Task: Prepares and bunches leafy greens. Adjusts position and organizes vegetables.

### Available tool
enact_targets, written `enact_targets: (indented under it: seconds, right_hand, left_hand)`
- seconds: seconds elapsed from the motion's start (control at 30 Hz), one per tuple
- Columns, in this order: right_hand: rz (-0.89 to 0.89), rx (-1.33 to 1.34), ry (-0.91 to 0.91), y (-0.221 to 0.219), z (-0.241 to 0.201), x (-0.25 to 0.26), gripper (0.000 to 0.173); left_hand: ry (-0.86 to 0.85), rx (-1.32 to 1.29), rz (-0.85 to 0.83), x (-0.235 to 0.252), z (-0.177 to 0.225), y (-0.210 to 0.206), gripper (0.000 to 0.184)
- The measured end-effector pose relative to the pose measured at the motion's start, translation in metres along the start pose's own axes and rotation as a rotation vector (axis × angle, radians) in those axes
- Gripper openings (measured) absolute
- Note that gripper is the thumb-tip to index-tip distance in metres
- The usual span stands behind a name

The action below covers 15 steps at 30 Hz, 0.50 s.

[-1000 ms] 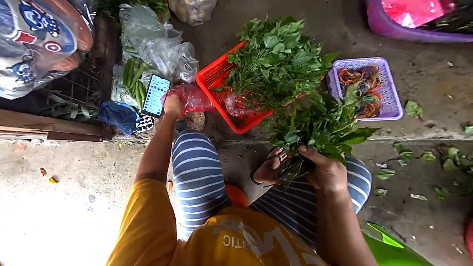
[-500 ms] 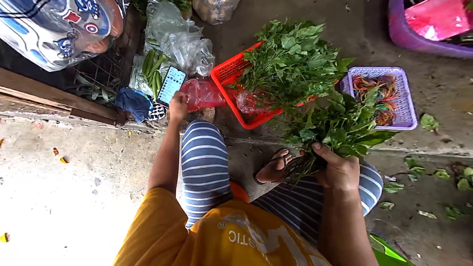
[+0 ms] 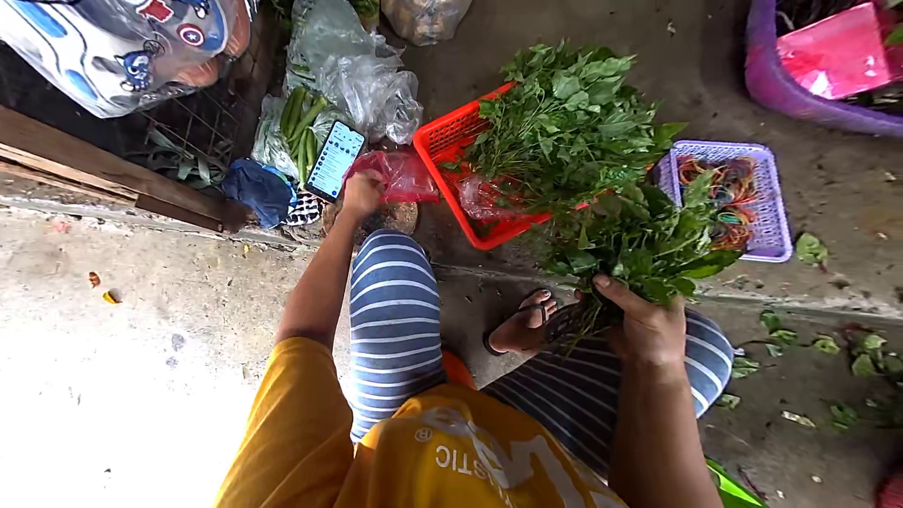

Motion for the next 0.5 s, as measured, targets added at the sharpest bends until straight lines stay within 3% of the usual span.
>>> enact_targets:
  seconds: [0.07, 0.2, 0.23, 0.4, 0.5]
  right_hand:
    - [0.016, -0.008, -0.001, 0.001, 0.001, 0.001, 0.041]
    - [0.029, -0.012, 0.003, 0.000, 0.000, 0.002, 0.041]
    - [0.033, -0.009, 0.004, -0.001, 0.000, 0.003, 0.040]
    - [0.007, -0.016, 0.017, -0.004, 0.000, 0.004, 0.040]
    - [0.004, 0.000, 0.018, -0.005, -0.002, 0.003, 0.037]
  left_hand:
    - [-0.007, -0.039, -0.091, 0.013, 0.006, -0.011, 0.026]
    - [0.239, -0.714, -0.075, 0.030, -0.005, -0.035, 0.029]
    - [0.290, -0.717, -0.059, 0.031, -0.008, -0.039, 0.029]
    - [0.263, 0.037, -0.239, 0.026, 0.006, -0.044, 0.048]
    - [0.127, 0.310, -0.409, 0.015, 0.034, -0.050, 0.042]
Point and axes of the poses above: each hand's wrist, its own x-axis towards the middle knuckle, its own y-axis out of the back of the hand, z = x × y, the point moved 7 cm from there along x, towards the middle knuckle, and after that the axes turned 5 degrees about -x, right-handed, at the moved point
